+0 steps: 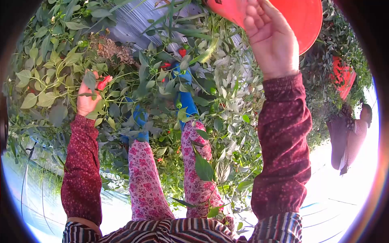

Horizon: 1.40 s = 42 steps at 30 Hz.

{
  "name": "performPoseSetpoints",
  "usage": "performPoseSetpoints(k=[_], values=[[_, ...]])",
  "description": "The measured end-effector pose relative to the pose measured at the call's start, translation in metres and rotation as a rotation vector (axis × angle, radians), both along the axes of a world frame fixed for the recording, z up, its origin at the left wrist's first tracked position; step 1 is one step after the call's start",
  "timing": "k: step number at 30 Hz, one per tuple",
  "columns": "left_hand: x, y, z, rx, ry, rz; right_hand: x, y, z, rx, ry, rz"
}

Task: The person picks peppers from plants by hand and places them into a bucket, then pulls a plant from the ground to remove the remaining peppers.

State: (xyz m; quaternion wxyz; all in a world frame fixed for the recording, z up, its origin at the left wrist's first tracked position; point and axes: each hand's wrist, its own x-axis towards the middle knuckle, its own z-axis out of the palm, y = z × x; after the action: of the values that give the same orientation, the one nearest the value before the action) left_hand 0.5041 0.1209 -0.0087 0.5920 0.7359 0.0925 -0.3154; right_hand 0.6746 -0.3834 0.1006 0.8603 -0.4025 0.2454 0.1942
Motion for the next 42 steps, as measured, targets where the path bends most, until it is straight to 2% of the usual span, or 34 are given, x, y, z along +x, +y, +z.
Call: performPoseSetpoints(k=[1, 2, 4, 5, 7, 9, 11, 12, 13, 14, 15, 16, 18, 19, 20, 22, 23, 24, 26, 28, 30, 32, 34, 37, 40, 42], values=[[-0.001, -0.001, 0.001, -0.056, 0.009, 0.029, -0.013, 0.046, 0.001, -0.048, 0.006, 0.125], [-0.001, 0.0, 0.001, -0.112, 0.015, 0.059, -0.019, 0.092, 0.004, -0.344, 0.16, 0.276], [0.001, 0.001, -0.005, -0.087, -0.046, -0.006, -0.046, 0.125, -0.053, -0.677, 0.179, 0.689], [0.008, -0.003, -0.006, -0.41, 0.265, 0.387, -0.053, 0.135, -0.081, -1.085, -0.025, 1.072], [0.006, -0.019, 0.008, -0.157, -0.061, 0.113, -0.069, 0.162, -0.12, -1.219, 0.037, 1.332], [0.018, -0.024, -0.007, -0.21, 0.028, 0.205, -0.069, 0.176, -0.127, -1.16, 0.183, 1.207], [0.065, -0.081, 0.036, -0.36, 0.48, 0.73, -0.072, 0.176, -0.131, -1.141, 0.254, 1.12], [0.072, -0.071, 0.021, -0.349, 0.489, 0.609, -0.074, 0.171, -0.127, -1.066, 0.207, 1.148], [0.075, -0.067, 0.008, -0.266, 0.56, 0.615, -0.074, 0.167, -0.123, -0.993, 0.156, 1.173], [0.085, -0.071, 0.008, -0.185, 0.626, 0.621, -0.09, 0.16, -0.156, -1.114, 0.075, 1.316], [0.095, -0.079, 0.009, -0.168, 0.622, 0.619, -0.09, 0.156, -0.135, -1.04, 0.015, 1.26], [0.107, -0.085, 0.012, -0.091, 0.658, 0.547, -0.093, 0.15, -0.11, -0.968, -0.041, 1.202], [0.114, -0.084, 0.001, -0.117, 0.679, 0.416, -0.09, 0.143, -0.081, -0.925, 0.051, 1.256], [0.118, -0.084, 0.003, -0.041, 0.677, 0.232, -0.091, 0.138, -0.066, -0.792, 0.163, 1.168], [0.123, -0.091, 0.025, 0.086, 0.667, 0.103, -0.091, 0.133, -0.057, -0.655, 0.269, 1.071], [0.123, -0.093, 0.05, 0.258, 0.56, -0.096, -0.102, 0.118, -0.054, -0.576, 0.2, 0.986], [0.11, -0.076, 0.039, 0.217, 0.485, -0.163, -0.105, 0.111, -0.049, -0.499, 0.182, 0.987], [0.102, -0.085, 0.066, 0.507, 0.349, -0.211, -0.108, 0.106, -0.045, -0.42, 0.161, 0.988], [0.086, -0.099, 0.101, 0.764, -0.089, -0.449, -0.111, 0.099, -0.036, -0.389, 0.129, 1.005], [0.076, -0.13, 0.134, 0.484, -0.131, -0.413, -0.11, 0.099, -0.019, -0.336, 0.124, 1.004], [0.053, -0.162, 0.133, 0.203, -0.091, -0.353, -0.116, 0.097, -0.014, -0.356, 0.07, 1.068], [0.042, -0.193, 0.13, 0.158, -0.184, -0.281, -0.124, 0.098, -0.01, -0.424, -0.064, 1.041], [0.038, -0.206, 0.127, 0.059, -0.208, -0.375, -0.122, 0.091, -0.001, -0.43, -0.045, 1.108], [0.029, -0.211, 0.132, 0.005, -0.078, -0.361, -0.133, 0.079, -0.01, -0.398, -0.079, 0.982], [0.03, -0.208, 0.141, -0.012, 0.053, -0.379, -0.125, 0.078, 0.001, -0.415, -0.207, 1.017], [0.028, -0.204, 0.144, 0.009, -0.061, -0.498, -0.114, 0.078, 0.009, -0.461, -0.395, 1.179]])
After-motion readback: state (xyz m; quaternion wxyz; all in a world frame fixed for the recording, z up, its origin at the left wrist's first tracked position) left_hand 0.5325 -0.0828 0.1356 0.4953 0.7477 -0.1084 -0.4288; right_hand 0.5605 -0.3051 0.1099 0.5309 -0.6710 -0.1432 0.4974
